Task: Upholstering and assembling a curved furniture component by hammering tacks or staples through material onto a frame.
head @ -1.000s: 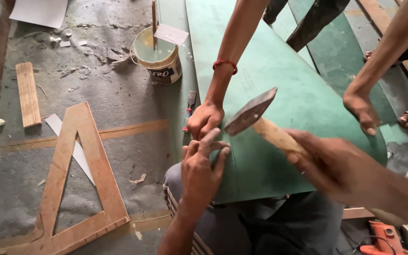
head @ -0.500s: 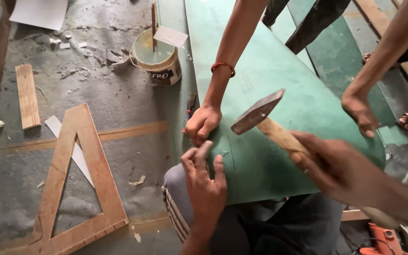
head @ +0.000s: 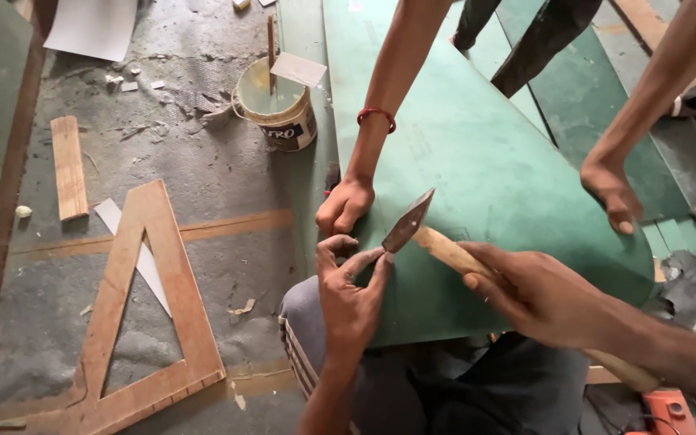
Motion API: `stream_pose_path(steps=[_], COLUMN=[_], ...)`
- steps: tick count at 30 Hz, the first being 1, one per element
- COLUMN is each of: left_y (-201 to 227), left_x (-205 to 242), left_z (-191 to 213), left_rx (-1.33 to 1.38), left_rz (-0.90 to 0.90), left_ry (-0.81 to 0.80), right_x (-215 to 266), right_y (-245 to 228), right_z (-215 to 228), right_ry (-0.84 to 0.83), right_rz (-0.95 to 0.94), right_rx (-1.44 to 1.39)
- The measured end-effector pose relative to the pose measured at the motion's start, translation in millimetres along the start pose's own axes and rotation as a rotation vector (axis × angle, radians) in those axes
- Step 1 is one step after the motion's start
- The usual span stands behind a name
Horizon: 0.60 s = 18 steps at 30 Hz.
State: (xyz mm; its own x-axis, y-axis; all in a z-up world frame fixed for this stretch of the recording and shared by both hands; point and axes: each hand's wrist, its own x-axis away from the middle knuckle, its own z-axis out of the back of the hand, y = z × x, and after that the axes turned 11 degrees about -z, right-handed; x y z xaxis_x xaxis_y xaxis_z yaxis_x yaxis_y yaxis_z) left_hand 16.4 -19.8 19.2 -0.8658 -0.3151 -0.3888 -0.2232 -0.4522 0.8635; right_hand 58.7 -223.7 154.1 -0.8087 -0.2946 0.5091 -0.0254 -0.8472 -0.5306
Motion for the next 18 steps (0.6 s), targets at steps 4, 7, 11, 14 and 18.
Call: stream_pose_path(steps=[4,7,11,14,18], left_y=[-3,-4,-8,-3,-4], left_x=[-1,0,0,0,-1], left_z=[0,2,-1,1,2], left_rx=[0.084,0.072,0.051,0.071,0.017], left_rz=[0.016,0.004,0.007,0.044,0.015], left_ry=[-0.001,-0.007,-0.018,-0.006,-0.026], right_x=[2,-1,3,3,2], right_y=[-11,-5,-20,-3,-5], right_z=[-1,-4,3,-3,0], right_ry=[0.075,0.111,0.008,0.17,0.114], right_rz=[0.051,0.168,-0.092,0.227,0.103], right_rx=[0.17,0.227,0.313,0.151,0.297])
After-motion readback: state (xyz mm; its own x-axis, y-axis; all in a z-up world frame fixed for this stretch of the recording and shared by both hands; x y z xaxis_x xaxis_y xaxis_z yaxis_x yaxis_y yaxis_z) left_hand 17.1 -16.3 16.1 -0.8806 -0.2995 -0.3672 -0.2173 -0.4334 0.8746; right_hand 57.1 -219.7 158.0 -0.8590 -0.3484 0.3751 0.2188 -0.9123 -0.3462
